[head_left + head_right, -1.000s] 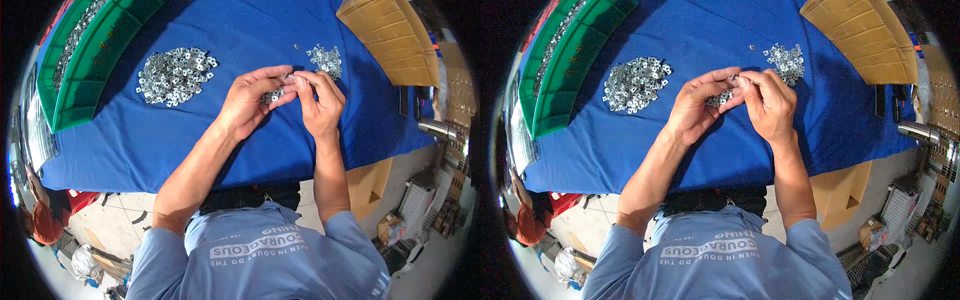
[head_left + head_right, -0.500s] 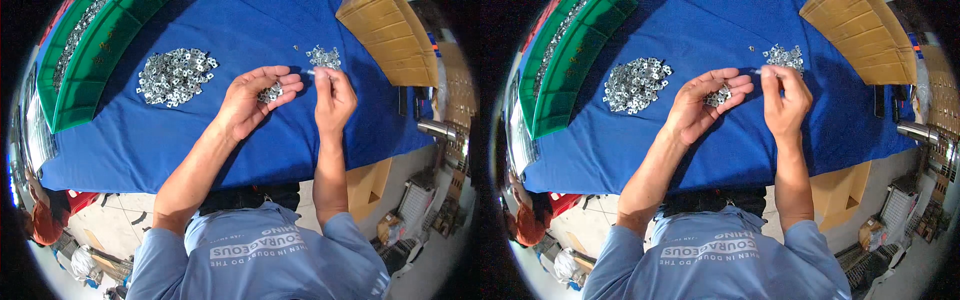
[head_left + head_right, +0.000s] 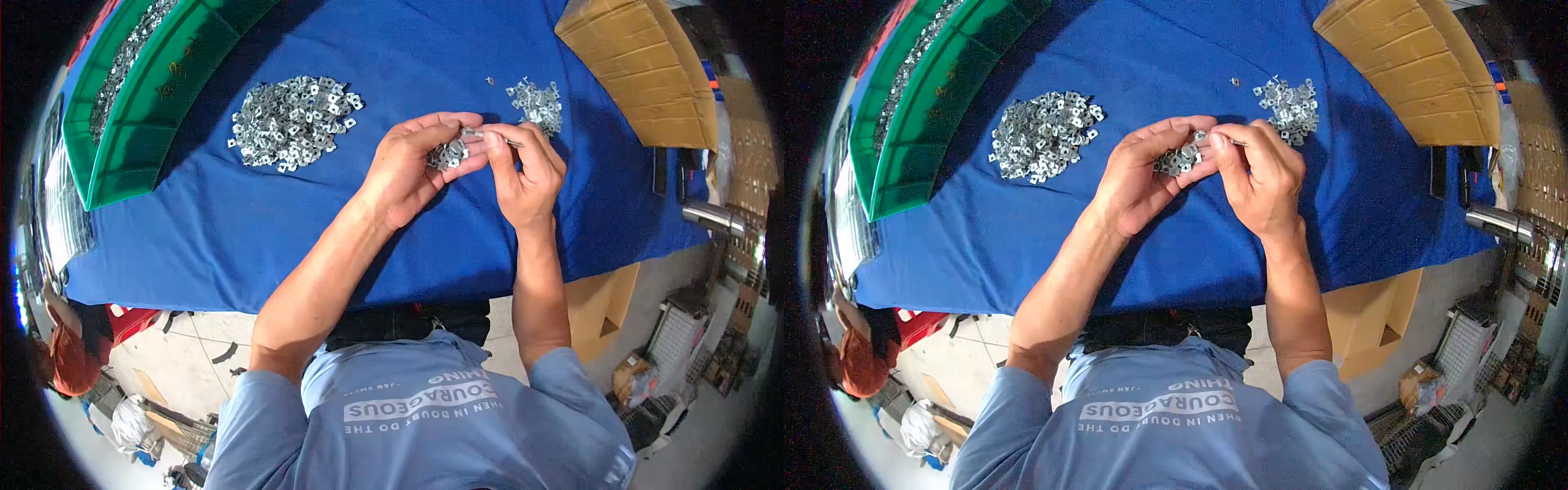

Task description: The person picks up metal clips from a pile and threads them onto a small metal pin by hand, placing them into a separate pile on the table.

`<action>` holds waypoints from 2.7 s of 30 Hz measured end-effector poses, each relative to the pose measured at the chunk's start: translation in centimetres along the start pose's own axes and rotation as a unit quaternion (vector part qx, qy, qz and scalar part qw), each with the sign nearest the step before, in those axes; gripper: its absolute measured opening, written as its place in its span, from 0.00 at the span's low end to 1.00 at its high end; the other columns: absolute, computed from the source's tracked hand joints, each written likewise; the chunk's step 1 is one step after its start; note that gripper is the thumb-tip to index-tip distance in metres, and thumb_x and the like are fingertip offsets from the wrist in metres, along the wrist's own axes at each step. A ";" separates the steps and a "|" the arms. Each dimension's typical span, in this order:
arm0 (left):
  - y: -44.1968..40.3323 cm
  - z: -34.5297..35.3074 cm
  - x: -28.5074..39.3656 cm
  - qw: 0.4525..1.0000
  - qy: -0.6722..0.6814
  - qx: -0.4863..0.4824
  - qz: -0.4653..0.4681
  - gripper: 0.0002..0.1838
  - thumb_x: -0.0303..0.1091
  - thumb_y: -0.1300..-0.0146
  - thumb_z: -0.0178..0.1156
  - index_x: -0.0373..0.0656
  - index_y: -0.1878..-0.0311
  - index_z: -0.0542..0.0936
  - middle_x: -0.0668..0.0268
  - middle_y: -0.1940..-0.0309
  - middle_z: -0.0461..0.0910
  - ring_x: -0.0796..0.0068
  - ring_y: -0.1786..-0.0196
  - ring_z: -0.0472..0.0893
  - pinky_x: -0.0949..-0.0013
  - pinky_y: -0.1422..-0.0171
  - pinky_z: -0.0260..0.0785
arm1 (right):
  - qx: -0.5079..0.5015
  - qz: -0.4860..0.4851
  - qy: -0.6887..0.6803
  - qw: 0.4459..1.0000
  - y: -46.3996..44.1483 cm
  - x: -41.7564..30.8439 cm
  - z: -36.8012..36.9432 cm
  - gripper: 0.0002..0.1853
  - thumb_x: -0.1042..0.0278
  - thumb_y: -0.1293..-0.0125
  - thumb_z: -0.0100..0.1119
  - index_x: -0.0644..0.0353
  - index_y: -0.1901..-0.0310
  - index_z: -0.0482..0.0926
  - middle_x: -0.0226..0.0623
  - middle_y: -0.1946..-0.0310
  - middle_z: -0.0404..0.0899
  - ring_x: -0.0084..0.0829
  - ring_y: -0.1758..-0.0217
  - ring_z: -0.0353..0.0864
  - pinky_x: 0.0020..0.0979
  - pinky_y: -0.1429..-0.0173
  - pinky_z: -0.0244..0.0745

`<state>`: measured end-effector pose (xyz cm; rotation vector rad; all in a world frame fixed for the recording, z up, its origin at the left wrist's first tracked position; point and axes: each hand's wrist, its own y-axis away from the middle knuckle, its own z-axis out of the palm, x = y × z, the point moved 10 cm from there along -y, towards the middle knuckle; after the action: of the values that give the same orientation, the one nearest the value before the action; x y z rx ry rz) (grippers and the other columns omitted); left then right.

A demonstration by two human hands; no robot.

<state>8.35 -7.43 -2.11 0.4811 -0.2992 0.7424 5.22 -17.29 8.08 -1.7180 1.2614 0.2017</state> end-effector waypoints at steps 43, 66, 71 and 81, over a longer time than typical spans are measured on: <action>-0.4 0.1 0.2 0.999 0.047 -0.026 -0.001 0.24 0.18 0.35 0.45 0.26 0.35 0.69 0.42 0.35 0.71 0.55 0.33 0.74 0.56 0.27 0.67 | -0.047 0.025 -0.052 0.997 0.0 -0.2 1.3 0.03 0.77 0.33 0.61 0.65 0.60 0.81 0.41 0.69 0.83 0.33 0.70 0.85 0.31 0.67 0.77; -0.1 -0.1 -0.1 1.000 0.010 -0.002 -0.002 0.19 0.23 0.29 0.50 0.26 0.37 0.71 0.49 0.51 0.82 0.64 0.51 0.85 0.62 0.43 0.82 | -0.012 0.055 -0.022 0.998 -0.2 1.0 0.1 0.05 0.74 0.32 0.62 0.66 0.60 0.83 0.40 0.71 0.85 0.30 0.69 0.87 0.28 0.66 0.79; 0.2 0.4 -0.1 0.999 -0.040 0.005 0.002 0.20 0.20 0.31 0.49 0.27 0.36 0.71 0.49 0.50 0.82 0.63 0.50 0.85 0.62 0.42 0.81 | -0.016 0.118 -0.079 0.990 0.4 2.1 0.6 0.05 0.74 0.31 0.61 0.66 0.60 0.83 0.41 0.70 0.85 0.30 0.69 0.87 0.29 0.65 0.79; -0.2 0.4 -0.1 0.999 0.033 -0.009 -0.016 0.24 0.18 0.34 0.45 0.25 0.34 0.66 0.41 0.40 0.75 0.52 0.40 0.80 0.58 0.36 0.77 | 0.094 0.169 0.104 0.976 0.6 4.3 -2.9 0.06 0.72 0.32 0.61 0.65 0.60 0.83 0.42 0.70 0.84 0.33 0.72 0.82 0.31 0.66 0.76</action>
<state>8.40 -7.80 -1.83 0.4423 -0.2365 0.7213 5.58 -22.28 6.62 -1.3819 1.6721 0.0983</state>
